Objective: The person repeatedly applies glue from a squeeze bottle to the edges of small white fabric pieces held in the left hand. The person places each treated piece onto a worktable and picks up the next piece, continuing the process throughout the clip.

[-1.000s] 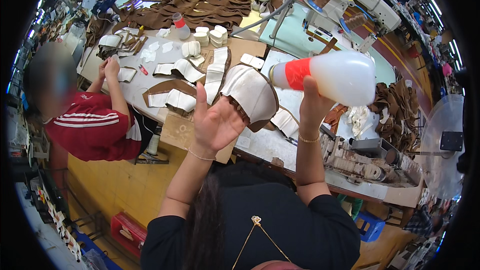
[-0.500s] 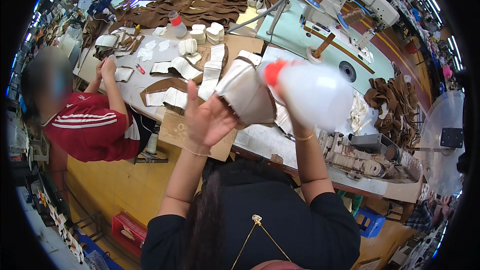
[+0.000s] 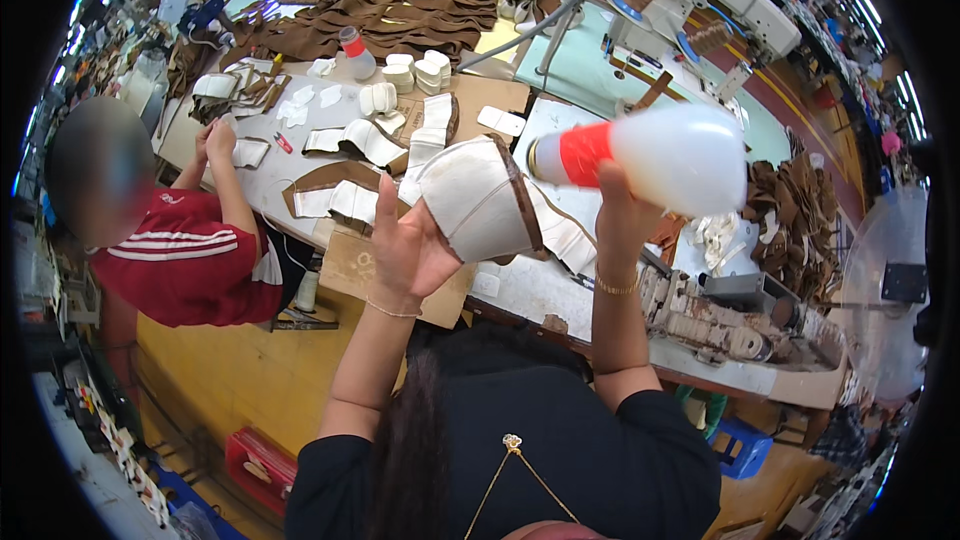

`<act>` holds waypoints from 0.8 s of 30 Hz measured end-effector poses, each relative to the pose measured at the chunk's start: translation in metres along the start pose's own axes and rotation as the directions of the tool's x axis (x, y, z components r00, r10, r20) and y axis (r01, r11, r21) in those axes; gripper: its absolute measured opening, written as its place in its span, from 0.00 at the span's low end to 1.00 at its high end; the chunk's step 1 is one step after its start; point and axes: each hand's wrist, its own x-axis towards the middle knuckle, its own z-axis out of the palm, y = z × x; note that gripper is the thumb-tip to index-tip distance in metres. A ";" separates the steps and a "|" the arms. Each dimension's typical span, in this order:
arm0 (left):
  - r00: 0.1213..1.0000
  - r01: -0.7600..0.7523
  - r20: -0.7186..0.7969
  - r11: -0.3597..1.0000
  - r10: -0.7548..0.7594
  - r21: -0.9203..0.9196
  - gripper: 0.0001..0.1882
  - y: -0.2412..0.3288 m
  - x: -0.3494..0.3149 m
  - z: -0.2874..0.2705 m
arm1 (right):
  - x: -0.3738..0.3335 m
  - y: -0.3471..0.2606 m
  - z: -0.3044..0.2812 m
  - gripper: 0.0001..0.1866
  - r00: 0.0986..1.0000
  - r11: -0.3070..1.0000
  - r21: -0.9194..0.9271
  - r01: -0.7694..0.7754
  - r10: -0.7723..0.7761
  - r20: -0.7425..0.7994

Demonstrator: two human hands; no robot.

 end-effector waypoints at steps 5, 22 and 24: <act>0.998 0.061 -0.008 0.996 -0.061 0.070 0.49 -0.002 0.003 -0.003 | -0.007 0.011 -0.002 0.22 0.936 0.912 -0.229 0.340 -0.304 0.179; 0.988 0.065 0.141 0.996 -0.057 -0.054 0.60 0.005 0.017 0.039 | -0.032 0.008 -0.003 0.28 0.864 0.902 -0.347 0.258 -0.054 0.501; 0.991 0.067 0.122 0.992 -0.054 -0.105 0.60 0.002 0.018 0.038 | -0.028 -0.002 -0.008 0.30 0.853 0.897 -0.336 0.286 -0.079 0.516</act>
